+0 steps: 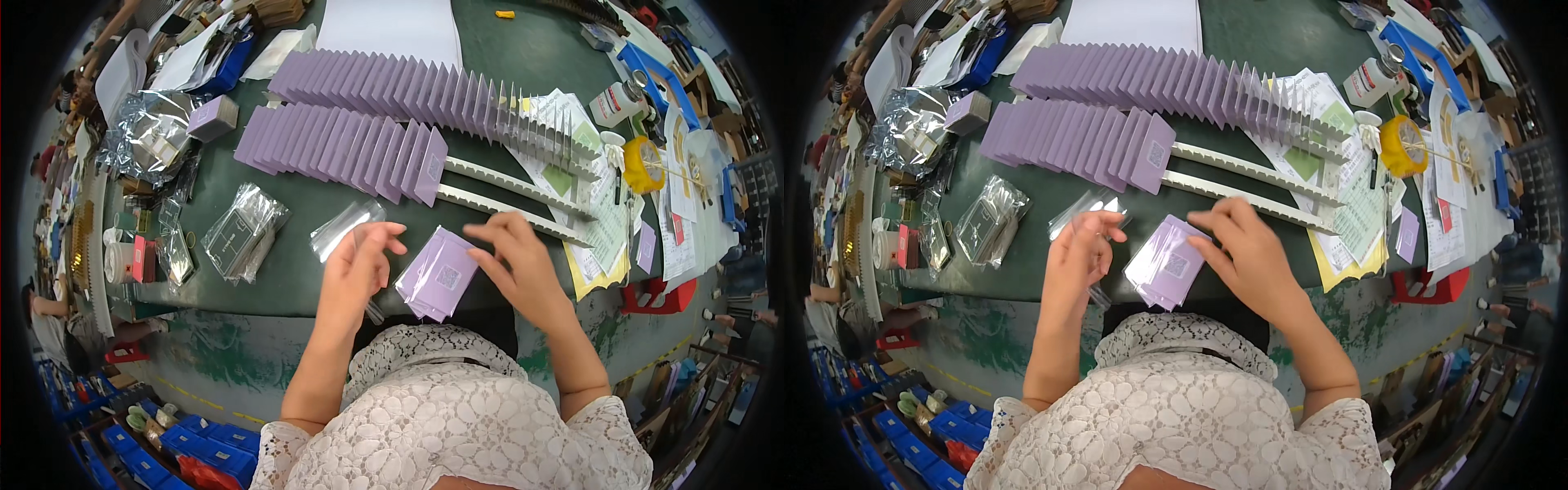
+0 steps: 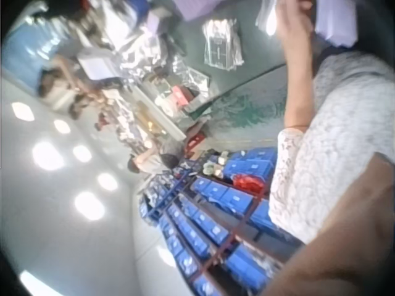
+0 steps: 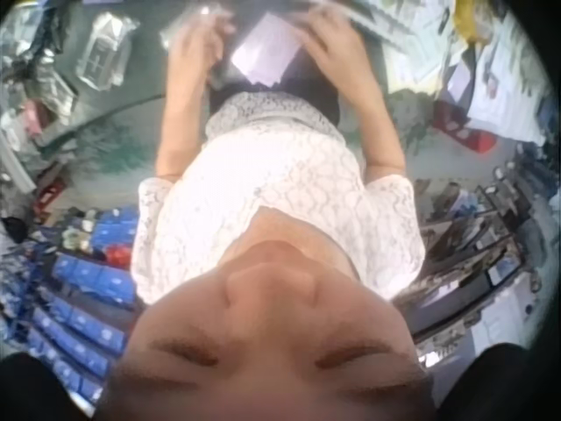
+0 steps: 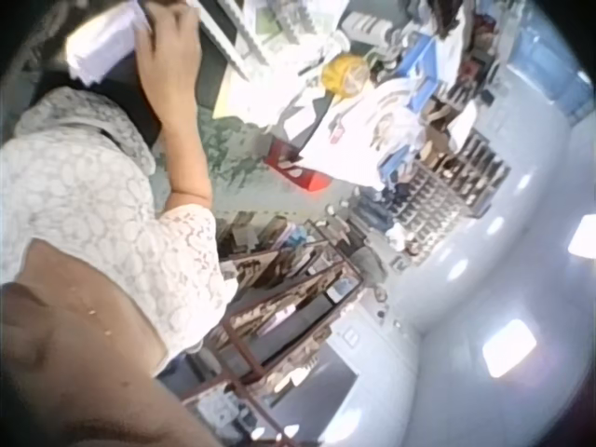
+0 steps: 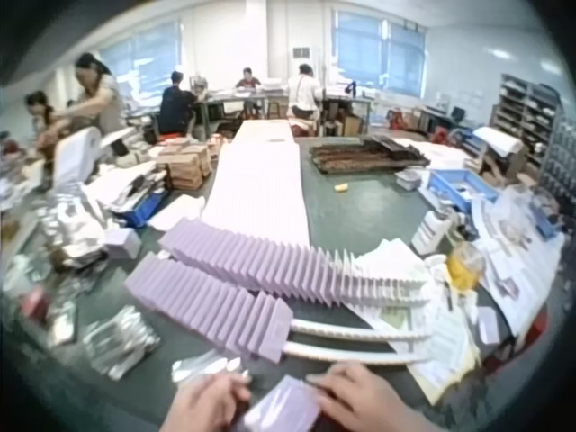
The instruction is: The person repeatedly picks up small purple cards with QR codes and inserts them into clear plastic sleeves. The person handles the items one at a time, placing the filled sleeves into a stack on the table. The workspace is a green table with stacks of materials and other items.
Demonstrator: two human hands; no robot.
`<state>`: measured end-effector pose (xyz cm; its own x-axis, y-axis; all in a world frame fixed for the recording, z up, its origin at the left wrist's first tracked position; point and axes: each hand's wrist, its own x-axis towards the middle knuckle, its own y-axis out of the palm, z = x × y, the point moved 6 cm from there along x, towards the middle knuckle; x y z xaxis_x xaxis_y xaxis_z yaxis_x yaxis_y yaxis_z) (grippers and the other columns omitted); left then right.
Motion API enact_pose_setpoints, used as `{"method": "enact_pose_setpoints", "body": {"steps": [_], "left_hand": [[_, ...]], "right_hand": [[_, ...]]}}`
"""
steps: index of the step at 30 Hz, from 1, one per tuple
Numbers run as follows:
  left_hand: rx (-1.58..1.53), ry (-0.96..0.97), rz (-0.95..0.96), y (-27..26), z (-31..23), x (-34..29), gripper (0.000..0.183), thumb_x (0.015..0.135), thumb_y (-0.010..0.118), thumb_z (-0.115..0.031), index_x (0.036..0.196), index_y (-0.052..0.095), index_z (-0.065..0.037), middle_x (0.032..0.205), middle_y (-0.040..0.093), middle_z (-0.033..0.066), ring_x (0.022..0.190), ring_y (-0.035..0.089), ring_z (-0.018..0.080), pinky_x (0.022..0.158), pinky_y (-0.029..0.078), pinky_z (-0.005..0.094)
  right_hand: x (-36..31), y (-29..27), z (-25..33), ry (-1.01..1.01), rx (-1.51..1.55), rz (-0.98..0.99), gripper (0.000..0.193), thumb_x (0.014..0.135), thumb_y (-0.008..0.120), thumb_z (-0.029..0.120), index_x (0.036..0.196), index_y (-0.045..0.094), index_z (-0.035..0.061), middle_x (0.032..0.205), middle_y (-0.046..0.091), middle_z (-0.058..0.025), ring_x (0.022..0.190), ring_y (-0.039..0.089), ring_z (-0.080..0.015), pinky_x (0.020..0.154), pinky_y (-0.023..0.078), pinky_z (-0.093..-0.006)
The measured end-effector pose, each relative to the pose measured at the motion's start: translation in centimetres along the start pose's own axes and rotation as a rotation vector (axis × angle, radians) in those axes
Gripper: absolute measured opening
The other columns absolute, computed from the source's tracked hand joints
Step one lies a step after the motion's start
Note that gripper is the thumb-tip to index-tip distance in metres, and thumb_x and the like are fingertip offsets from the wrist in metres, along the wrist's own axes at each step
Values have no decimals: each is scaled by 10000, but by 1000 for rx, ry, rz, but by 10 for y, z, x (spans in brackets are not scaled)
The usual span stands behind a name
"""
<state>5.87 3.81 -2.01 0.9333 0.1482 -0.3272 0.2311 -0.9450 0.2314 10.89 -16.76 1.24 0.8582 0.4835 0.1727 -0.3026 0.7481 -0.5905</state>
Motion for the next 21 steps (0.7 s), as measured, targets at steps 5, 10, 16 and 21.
{"method": "enact_pose_setpoints", "body": {"steps": [5,10,16,21], "left_hand": [[-137,-44,122,5,13,2,347,988,459,-299,1067,613,2,787,601,41,542,467,50,411,265,184],[-122,-60,161,17,7,-4,334,1006,432,-271,1097,596,5,702,591,29,505,470,54,404,280,188],[-151,-56,144,12,8,-6,287,988,491,-237,1114,587,2,717,588,8,502,414,27,441,284,172],[-127,-97,160,27,9,-10,212,886,662,-112,1056,595,-5,783,611,-8,541,416,10,469,301,165]], "right_hand": [[44,-6,20,-205,-105,-129,475,794,724,173,1220,557,47,1153,526,-130,955,555,-301,827,472,-374],[79,14,16,-295,-182,-70,711,722,782,161,1362,474,127,1298,474,-132,1155,481,-315,963,415,-404],[48,4,16,-246,386,54,711,692,801,91,1317,463,81,1372,379,-132,1245,445,-238,960,439,-360],[13,10,8,-175,443,117,663,682,799,43,1271,495,75,1403,385,-160,1265,444,-248,992,428,-379]]}}
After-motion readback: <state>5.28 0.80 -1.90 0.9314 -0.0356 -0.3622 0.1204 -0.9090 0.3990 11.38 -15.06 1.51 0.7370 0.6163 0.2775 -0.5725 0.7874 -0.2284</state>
